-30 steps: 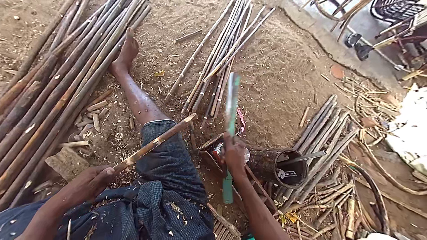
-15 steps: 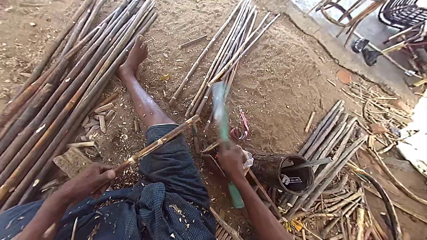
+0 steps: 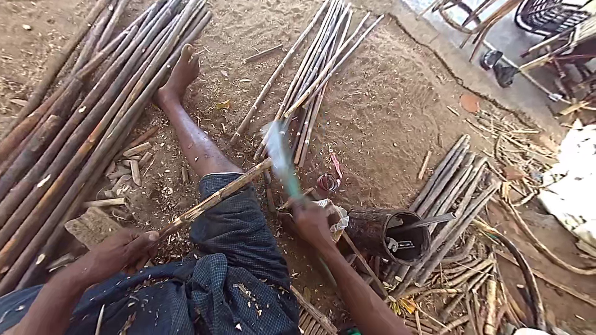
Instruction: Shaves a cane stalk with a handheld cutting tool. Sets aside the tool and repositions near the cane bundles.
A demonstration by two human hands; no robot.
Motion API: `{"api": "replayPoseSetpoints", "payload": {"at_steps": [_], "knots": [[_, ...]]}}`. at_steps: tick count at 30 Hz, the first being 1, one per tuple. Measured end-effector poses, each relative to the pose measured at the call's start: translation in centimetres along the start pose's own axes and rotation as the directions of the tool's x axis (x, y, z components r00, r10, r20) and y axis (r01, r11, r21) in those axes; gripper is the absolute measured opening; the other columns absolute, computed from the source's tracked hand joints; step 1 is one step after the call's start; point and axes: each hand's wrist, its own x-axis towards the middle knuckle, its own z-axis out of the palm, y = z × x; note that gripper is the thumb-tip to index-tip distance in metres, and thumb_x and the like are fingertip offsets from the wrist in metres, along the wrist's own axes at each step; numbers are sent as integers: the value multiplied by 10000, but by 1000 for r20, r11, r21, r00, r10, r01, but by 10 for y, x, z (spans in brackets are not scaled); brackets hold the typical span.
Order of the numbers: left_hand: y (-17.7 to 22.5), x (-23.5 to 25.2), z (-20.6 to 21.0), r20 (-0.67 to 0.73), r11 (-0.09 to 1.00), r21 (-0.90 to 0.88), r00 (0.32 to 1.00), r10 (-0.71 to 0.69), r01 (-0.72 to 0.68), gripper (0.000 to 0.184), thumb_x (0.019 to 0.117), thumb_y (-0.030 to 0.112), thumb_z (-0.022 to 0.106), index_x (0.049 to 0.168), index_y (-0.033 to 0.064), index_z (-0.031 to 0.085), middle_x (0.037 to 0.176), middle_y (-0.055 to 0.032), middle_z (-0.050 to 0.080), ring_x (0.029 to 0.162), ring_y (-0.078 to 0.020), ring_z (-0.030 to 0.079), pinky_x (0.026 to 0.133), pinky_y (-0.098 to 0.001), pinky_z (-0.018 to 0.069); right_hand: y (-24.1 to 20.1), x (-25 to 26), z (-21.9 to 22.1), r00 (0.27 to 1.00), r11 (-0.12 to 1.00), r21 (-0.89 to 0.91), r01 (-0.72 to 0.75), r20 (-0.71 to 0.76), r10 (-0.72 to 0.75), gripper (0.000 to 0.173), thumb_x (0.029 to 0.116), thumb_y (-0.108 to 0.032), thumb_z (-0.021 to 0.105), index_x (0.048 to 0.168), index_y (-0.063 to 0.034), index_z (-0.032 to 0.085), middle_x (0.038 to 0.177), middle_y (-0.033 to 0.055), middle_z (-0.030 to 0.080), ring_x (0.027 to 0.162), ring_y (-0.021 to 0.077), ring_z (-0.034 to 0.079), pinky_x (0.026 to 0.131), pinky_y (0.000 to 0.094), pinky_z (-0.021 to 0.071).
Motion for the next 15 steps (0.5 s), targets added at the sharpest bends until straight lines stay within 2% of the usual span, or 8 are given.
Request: {"api": "replayPoseSetpoints", "payload": {"at_steps": [2, 4, 6, 9, 11, 12, 13, 15], "knots": [[2, 0, 2, -43, 1000, 20, 999, 3, -2, 564, 1089, 428, 294, 832, 88, 663, 561, -7, 580, 434, -112, 535, 443, -251, 462, -4, 0, 7, 991, 979, -156, 133, 30, -130, 459, 1041, -529, 521, 928, -107, 661, 628, 69, 568, 543, 241, 581, 514, 475, 491], [1, -2, 1, -39, 1000, -4, 999, -4, 4, 557, 1099, 402, 262, 862, 94, 660, 573, -5, 571, 423, -108, 516, 427, -248, 450, -1, 1, -1, 997, 998, 10, 54, -62, -53, 508, 1050, -550, 495, 981, -72, 654, 612, 92, 534, 478, 240, 522, 454, 450, 460], [-1, -4, 4, -34, 998, -59, 999, -11, 9, 542, 1107, 385, 233, 866, 91, 619, 581, -20, 545, 410, -116, 484, 404, -245, 426, 2, 6, -2, 996, 993, 112, -22, -79, 31, 549, 1039, -634, 431, 1008, -113, 605, 589, 78, 491, 430, 218, 486, 401, 417, 445], [5, 1, 2, -31, 998, -57, 999, -10, 8, 525, 1106, 391, 225, 829, 104, 566, 595, -25, 528, 425, -128, 485, 416, -254, 433, -6, 2, 6, 990, 976, -163, 141, 21, -140, 461, 1050, -532, 494, 950, -115, 664, 641, 71, 580, 554, 246, 595, 516, 485, 500], [3, 1, -1, -32, 998, -58, 999, -17, 15, 528, 1104, 376, 216, 842, 96, 578, 598, -25, 536, 446, -137, 514, 434, -267, 457, -9, 9, 0, 991, 996, -22, 90, -95, -91, 474, 1055, -497, 522, 977, -55, 676, 642, 95, 562, 533, 255, 548, 514, 488, 475], [1, 1, -2, -30, 997, -73, 999, -24, 22, 537, 1104, 379, 210, 837, 97, 581, 591, -22, 533, 451, -136, 517, 443, -268, 461, -5, 16, -2, 987, 997, 58, 42, -156, -32, 522, 1049, -552, 488, 996, -59, 653, 627, 96, 545, 497, 253, 534, 477, 481, 480], [-1, 1, -2, -27, 995, -92, 999, -34, 31, 545, 1106, 386, 208, 839, 94, 584, 592, -26, 534, 455, -138, 517, 449, -268, 462, -3, 18, -1, 989, 997, 78, 20, -150, -8, 536, 1043, -585, 474, 1005, -77, 640, 623, 92, 537, 480, 245, 533, 453, 463, 487], [-1, 6, -3, -58, 998, -67, 998, -23, 19, 555, 1112, 390, 219, 841, 87, 596, 591, -27, 546, 458, -137, 526, 455, -277, 473, -10, 4, 7, 995, 994, -87, 66, 74, -60, 503, 1048, -541, 494, 1011, -70, 665, 697, 119, 598, 606, 290, 612, 565, 521, 525]]}}
